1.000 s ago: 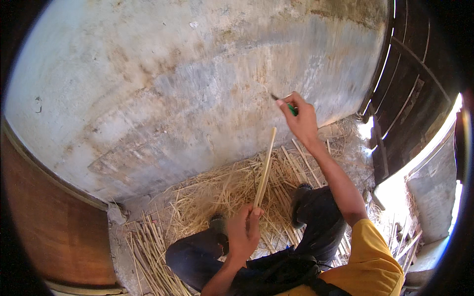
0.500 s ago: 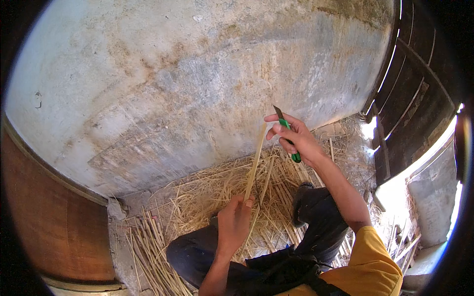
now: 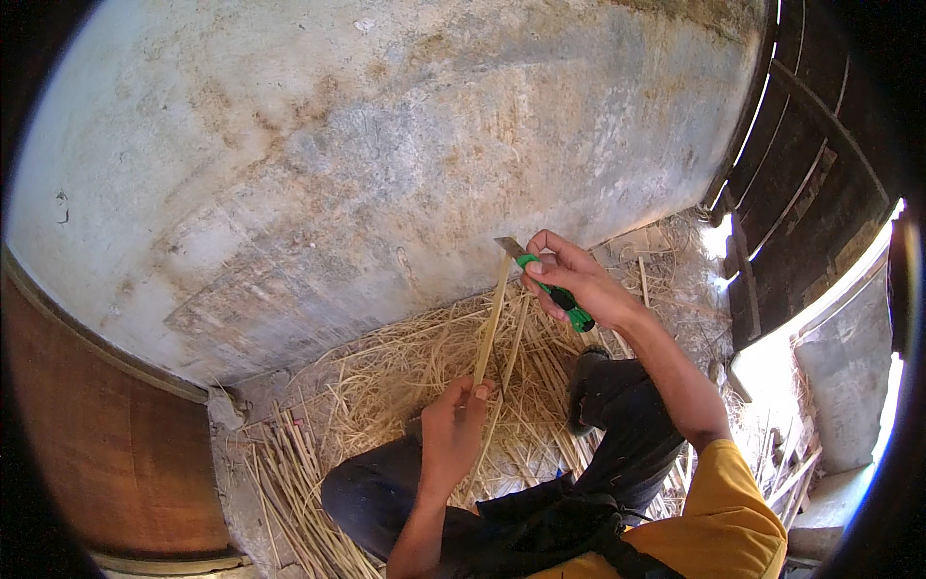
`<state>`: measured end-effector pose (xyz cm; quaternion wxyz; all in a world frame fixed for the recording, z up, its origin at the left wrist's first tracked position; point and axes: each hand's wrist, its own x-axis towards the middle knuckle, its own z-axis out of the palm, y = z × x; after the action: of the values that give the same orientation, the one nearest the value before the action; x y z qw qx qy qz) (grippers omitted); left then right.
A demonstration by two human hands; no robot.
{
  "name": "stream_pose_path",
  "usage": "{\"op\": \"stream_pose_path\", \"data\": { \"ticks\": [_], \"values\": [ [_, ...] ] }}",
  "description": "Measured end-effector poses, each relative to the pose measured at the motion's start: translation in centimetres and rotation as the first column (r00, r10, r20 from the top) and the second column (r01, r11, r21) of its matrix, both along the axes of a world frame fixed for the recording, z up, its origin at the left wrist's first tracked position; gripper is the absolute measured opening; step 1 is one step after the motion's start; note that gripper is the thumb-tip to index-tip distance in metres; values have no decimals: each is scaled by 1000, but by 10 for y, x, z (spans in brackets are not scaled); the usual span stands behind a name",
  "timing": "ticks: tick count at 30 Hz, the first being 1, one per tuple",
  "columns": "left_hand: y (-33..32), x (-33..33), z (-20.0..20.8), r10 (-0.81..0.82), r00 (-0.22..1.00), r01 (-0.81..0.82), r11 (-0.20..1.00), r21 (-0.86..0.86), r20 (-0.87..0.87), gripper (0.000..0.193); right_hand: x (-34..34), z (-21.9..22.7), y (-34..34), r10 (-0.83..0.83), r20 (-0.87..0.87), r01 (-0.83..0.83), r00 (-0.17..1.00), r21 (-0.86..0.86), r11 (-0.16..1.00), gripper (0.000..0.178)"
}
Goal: The person uses a utility knife to shave thin strips from a bamboo stick, working over a pile of dry straw while sitting down.
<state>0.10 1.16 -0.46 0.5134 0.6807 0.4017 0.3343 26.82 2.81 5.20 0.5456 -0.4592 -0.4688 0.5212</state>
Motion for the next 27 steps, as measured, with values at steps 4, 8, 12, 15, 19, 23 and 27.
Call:
{"op": "stream_pose_path", "data": {
  "ticks": [4, 8, 12, 15, 19, 23, 27],
  "values": [
    [-1, 2, 3, -9, 1000, 9, 1000, -22, -8, 22, 4, 1, -4, 20, 38, -17, 999, -77, 997, 20],
    [-3, 2, 8, -6, 1000, 7, 999, -53, 17, 21, 9, -1, -2, 57, 84, -46, 995, -121, 992, 21],
    [2, -7, 1, 59, 995, -47, 988, -147, 79, 22, 26, -5, 0, -47, 287, 92, 957, -145, 985, 23],
    [4, -7, 4, 91, 974, -47, 977, -209, 207, 23, 37, -24, 6, -515, 541, 401, 664, 323, 857, 22],
    [7, -9, -5, 52, 968, -13, 987, -161, 245, 27, 14, -12, -2, -480, 457, 353, 749, 338, 873, 22],
    [6, -3, -9, 28, 975, -21, 999, -32, 222, 29, -19, -11, -14, -432, 587, 150, 684, 466, 872, 26],
    [3, 1, -4, 86, 970, -63, 992, -108, 228, 29, -44, -15, -23, -387, 690, -15, 612, 499, 866, 26]
  ]
}}
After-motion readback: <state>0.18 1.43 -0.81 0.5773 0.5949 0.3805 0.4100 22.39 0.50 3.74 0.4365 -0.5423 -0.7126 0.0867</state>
